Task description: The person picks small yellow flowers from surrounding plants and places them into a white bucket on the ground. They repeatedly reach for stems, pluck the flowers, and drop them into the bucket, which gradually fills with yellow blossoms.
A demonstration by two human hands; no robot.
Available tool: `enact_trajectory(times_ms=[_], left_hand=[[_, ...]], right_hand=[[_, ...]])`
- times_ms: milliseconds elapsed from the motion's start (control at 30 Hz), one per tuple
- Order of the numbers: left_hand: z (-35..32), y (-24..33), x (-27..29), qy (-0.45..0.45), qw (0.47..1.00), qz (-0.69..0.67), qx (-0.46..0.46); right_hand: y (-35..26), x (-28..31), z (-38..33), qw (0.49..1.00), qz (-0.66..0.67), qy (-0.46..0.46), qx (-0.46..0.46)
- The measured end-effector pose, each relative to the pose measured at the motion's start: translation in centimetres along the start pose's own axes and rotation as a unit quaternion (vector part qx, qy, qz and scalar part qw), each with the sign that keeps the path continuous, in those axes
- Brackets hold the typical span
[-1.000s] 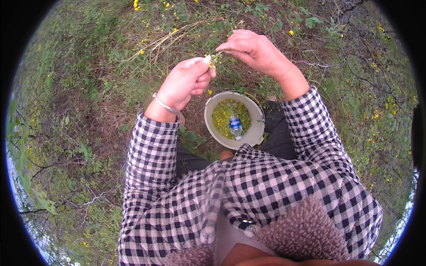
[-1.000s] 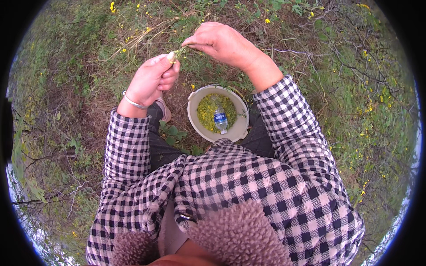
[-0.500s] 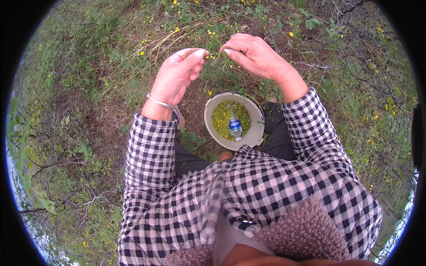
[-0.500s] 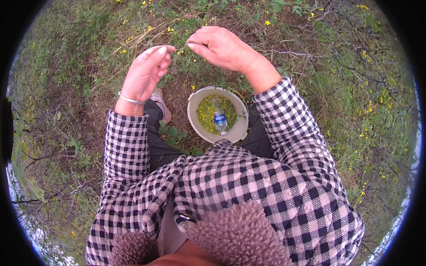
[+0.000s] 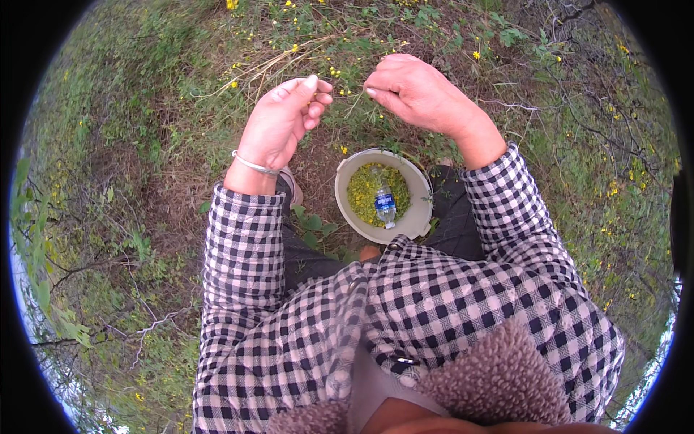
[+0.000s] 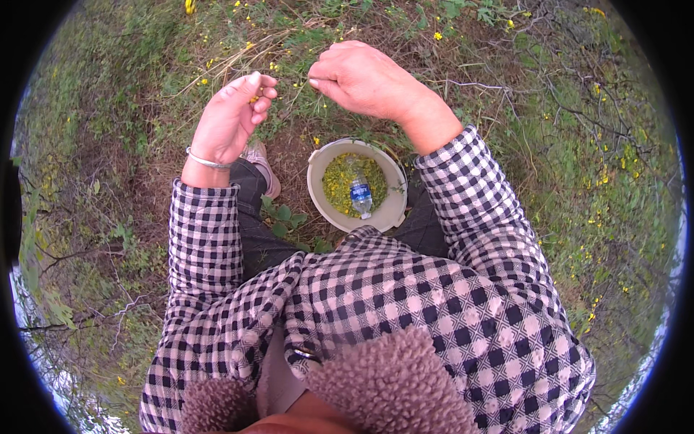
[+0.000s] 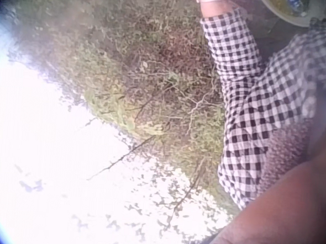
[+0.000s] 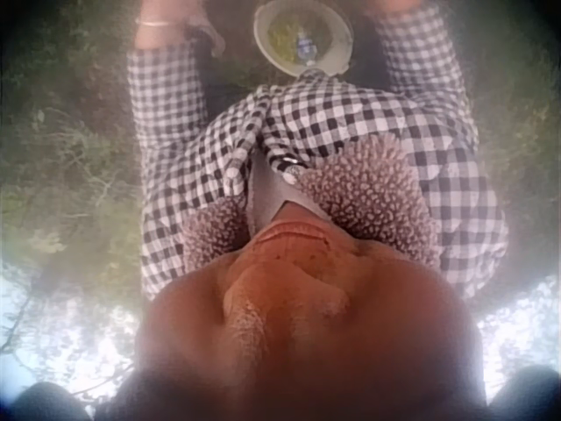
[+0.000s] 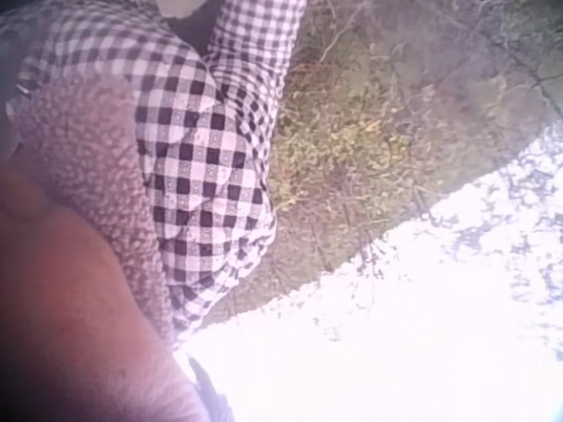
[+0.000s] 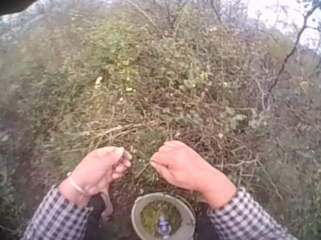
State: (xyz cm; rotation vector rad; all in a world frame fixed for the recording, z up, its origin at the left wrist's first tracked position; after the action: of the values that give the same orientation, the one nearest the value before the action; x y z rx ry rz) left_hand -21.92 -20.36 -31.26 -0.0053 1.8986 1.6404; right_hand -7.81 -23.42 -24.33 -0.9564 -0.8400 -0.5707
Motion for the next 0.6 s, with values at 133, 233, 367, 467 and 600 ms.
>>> enact_trajectory(times_ms=[133,233,367,467,600], left_hand=[[-0.1,0.0,-0.3,0.017,0.999,-0.022,-0.019],[0.2,-0.2,-0.1,0.038,0.997,0.05,-0.051],[0.4,-0.2,0.5,0.063,0.995,0.056,-0.059],[1.1,1.2,1.9,0.089,0.991,0.036,-0.089],[1.1,-1.5,1.4,0.053,0.998,-0.022,-0.015]], right_hand=[[-0.6,-0.8,-0.1,0.998,-0.055,-0.008,0.009],[-1.0,-1.3,-0.1,0.997,-0.068,-0.018,0.012],[-0.6,-0.2,0.0,1.0,-0.018,0.004,0.01],[0.9,0.9,0.1,1.0,-0.014,0.009,-0.025],[2.5,1.9,0.1,0.992,0.087,0.039,-0.077]])
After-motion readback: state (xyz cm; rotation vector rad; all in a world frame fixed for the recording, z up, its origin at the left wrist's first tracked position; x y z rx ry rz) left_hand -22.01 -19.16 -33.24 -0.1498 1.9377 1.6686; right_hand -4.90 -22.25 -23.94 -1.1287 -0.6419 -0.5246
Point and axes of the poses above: each hand's wrist, its own z-axis towards the middle knuckle, its own x-axis out of the back of the hand, y = z × x, the point moved 9 cm from there along z, towards the middle knuckle, and after that the axes turned 15 degrees about -x, right-handed, at the moved point
